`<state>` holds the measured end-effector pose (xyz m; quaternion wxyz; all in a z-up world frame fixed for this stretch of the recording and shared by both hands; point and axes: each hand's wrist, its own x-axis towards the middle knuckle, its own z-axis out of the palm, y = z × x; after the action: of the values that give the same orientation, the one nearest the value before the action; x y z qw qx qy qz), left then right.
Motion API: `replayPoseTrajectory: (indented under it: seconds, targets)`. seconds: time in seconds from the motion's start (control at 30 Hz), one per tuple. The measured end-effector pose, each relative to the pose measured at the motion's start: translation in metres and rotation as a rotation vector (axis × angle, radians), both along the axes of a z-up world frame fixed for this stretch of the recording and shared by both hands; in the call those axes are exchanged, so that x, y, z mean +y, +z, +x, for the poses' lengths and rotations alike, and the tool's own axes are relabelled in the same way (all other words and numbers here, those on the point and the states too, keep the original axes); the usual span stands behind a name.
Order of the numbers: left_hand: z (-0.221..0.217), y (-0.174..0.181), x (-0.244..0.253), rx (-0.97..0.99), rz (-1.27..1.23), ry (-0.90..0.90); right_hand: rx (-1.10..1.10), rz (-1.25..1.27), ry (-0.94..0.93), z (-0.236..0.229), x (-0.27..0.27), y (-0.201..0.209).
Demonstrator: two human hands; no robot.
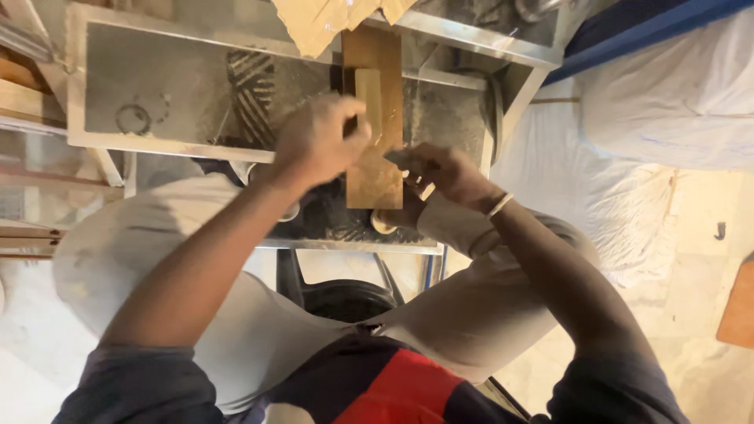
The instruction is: The person is sanding a small metal piece by hand using a piece of sandpaper.
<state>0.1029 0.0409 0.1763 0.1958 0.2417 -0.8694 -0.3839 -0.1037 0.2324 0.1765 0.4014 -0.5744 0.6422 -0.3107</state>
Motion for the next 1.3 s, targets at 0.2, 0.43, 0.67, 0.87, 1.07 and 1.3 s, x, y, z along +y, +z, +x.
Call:
replayPoseTrajectory:
  seconds: [0.2,0.43,0.67,0.87,1.07,1.3]
  targets:
    - [-0.016,0.077,-0.013,0.267,0.646,0.066,-0.692,0.038,-0.242,0.020,-0.026,0.083]
    - [-0.049,0.100,-0.001,0.415,0.949,-0.066,-0.753,-0.129,-0.337,0.039,-0.045,0.120]
    - [-0.071,0.106,-0.006,0.582,0.924,-0.152,-0.707,-0.282,-0.437,0.029,-0.052,0.122]
    - [-0.069,0.100,-0.012,0.633,0.937,-0.146,-0.695,-0.364,-0.471,0.022,-0.055,0.122]
    - [-0.053,0.099,-0.010,0.539,0.859,-0.107,-0.753,-0.329,-0.500,0.030,-0.054,0.118]
    - [-0.052,0.094,-0.009,0.645,0.739,-0.133,-0.766,-0.290,-0.460,0.036,-0.060,0.120]
